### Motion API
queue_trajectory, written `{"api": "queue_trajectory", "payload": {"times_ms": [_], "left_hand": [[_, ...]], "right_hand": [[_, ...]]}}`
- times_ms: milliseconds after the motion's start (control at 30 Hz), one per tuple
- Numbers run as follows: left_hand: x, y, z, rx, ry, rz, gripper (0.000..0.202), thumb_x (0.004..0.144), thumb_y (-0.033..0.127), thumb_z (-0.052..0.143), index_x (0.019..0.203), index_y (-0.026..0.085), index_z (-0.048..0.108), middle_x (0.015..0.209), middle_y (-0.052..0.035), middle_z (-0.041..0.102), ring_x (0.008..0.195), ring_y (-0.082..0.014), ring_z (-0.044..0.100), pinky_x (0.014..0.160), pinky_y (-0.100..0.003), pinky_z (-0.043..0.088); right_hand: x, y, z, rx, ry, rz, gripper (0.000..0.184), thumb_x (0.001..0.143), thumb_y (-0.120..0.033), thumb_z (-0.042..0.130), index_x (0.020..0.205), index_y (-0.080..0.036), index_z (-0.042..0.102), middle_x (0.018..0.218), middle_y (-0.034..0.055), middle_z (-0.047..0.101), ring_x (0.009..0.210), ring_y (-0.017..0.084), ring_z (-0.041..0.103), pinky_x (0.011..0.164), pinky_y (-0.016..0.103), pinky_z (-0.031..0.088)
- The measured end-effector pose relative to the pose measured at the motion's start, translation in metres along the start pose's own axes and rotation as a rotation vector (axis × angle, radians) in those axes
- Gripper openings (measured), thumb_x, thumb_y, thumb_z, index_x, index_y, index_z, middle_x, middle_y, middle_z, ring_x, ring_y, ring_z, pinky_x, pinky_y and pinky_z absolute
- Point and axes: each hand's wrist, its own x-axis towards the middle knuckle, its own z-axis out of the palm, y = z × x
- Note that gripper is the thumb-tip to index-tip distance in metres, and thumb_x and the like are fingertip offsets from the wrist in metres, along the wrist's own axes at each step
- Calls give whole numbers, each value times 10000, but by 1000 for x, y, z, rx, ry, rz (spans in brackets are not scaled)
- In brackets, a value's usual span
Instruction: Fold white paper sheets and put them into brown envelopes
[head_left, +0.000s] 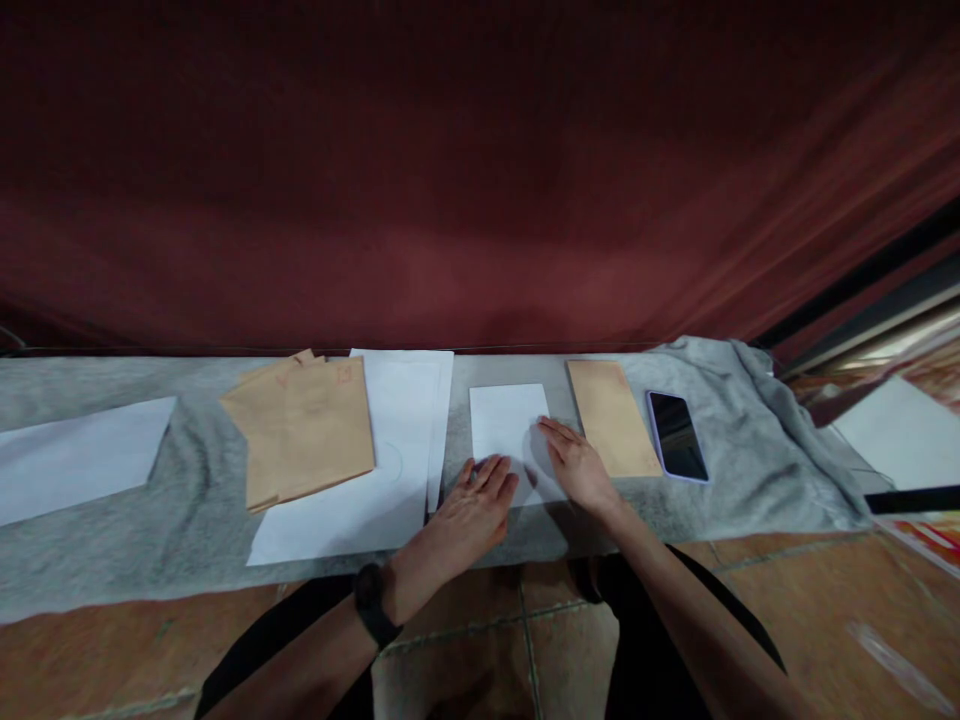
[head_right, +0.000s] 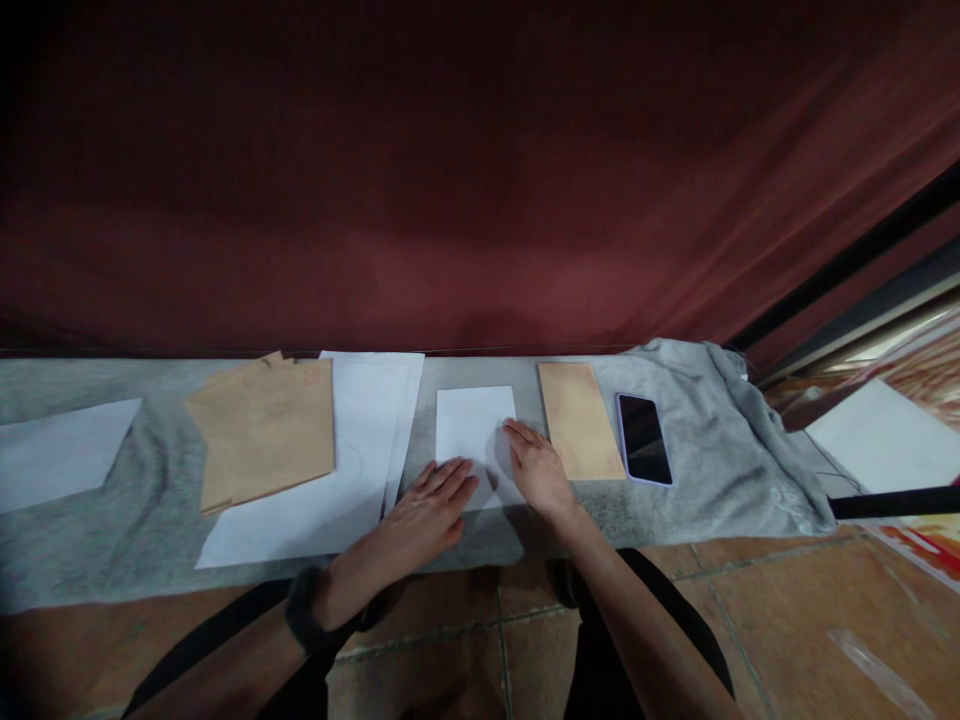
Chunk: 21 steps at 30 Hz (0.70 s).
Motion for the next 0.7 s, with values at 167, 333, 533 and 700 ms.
{"api": "queue_trajectory", "payload": {"times_ms": [167,333,533,700], "left_hand": [[3,4,3,41,26,-28,521,914,36,425,1415,150,510,1508,-150,513,1407,-276,467,1168,-488,345],[11,-11,-21,-113,11,-149,424,890,58,512,1288,156,621,1323,-137,665,1213,-257,631,1052,-403,469],[26,-44,-33,-385,180,-514,206,944,229,548,1050,192,721,957,-81,768,866,-236,714,777,-324,529],[42,-57,-23,-777,318,-600,179,906,307,582,904,181,708,810,-31,748,732,-193,680,646,-263,498]], "right_hand": [[7,3,-6,48,-8,34,447,933,-90,432,1292,-206,671,1393,91,640,1284,218,608,1132,416,469],[9,11,-11,211,-20,71,482,893,-43,398,1221,-208,711,1343,75,677,1257,194,629,1140,381,452],[7,22,-24,453,-69,189,478,827,-75,435,1149,-236,749,1200,41,751,1168,231,676,1080,412,484],[9,17,-30,609,-111,257,302,870,-319,559,1055,-181,755,1028,59,780,988,252,711,908,368,541]]}}
